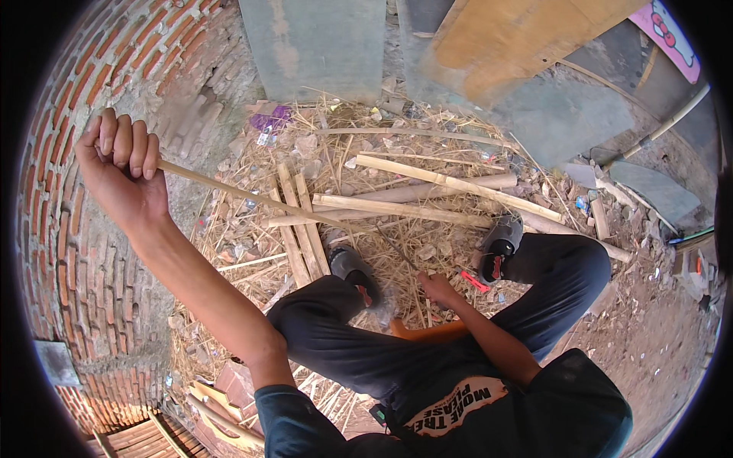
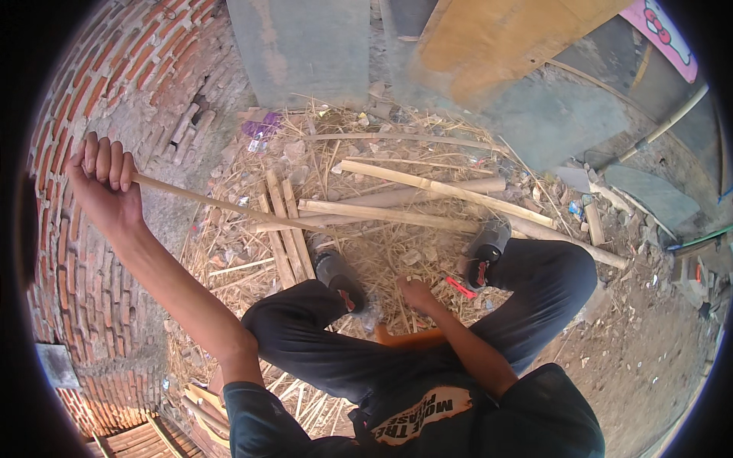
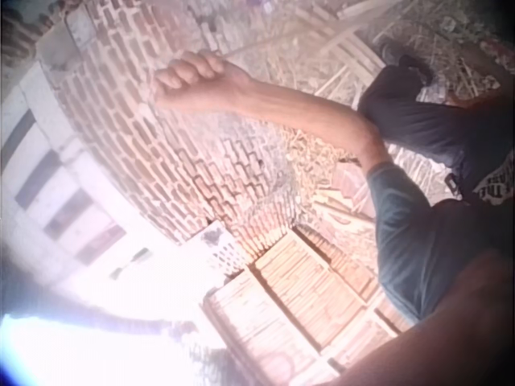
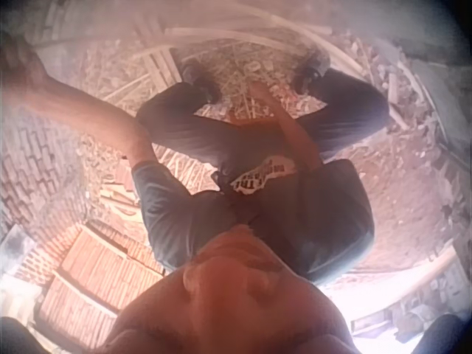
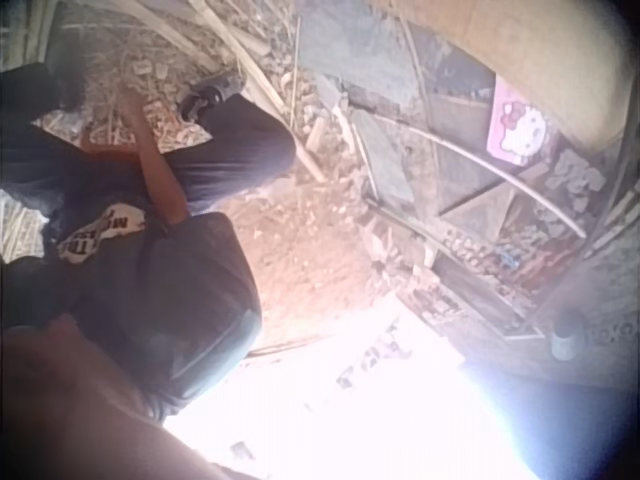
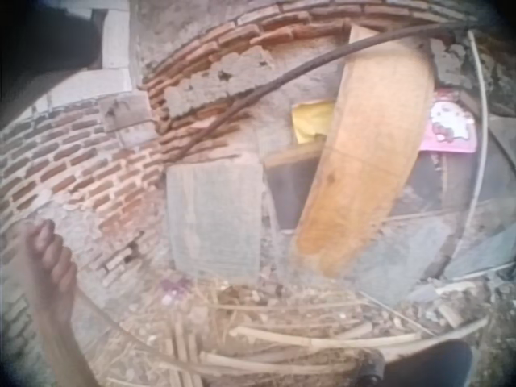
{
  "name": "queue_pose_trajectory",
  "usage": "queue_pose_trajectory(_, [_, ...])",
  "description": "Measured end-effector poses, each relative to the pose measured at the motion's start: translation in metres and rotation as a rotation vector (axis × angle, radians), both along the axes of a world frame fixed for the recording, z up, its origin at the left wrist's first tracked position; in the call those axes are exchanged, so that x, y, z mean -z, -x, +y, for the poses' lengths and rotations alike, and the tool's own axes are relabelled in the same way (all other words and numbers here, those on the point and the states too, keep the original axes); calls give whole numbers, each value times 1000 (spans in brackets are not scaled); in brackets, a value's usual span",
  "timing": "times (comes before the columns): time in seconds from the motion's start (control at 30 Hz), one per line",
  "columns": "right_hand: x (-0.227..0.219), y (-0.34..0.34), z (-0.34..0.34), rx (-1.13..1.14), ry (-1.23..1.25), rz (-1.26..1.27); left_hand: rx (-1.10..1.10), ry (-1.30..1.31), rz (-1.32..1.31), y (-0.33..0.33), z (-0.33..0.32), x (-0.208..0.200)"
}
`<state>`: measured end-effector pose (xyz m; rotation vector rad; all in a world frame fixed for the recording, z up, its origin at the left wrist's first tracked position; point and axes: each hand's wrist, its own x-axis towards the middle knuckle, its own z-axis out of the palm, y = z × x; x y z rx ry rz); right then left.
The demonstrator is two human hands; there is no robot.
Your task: The person sits on the ground and uses a knife to shave and shape a long, thin piece of wood. They hold the wood with one hand and carefully scrape the surface with the knife in the other hand, removing thin strips of wood to smooth and refine the piece.
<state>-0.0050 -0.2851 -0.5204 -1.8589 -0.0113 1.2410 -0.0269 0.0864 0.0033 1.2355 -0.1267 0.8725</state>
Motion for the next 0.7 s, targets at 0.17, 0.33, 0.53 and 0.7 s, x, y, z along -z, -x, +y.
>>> queue_pose_trajectory(0.17, [-37,0,-10,-23,-14,-30,610,-37,-82,12,10,-3])
queue_pose_trajectory(0.33, [-102,6,8,248,-360,198,783,-89,-100,-5,-4,3])
queue_pose_trajectory(0.53, [-223,14,70,164,-769,130,686,-105,-111,-14,-36,2])
queue_pose_trajectory(0.7, [-282,20,108,64,-818,-123,631,-132,-103,-13,-60,-2])
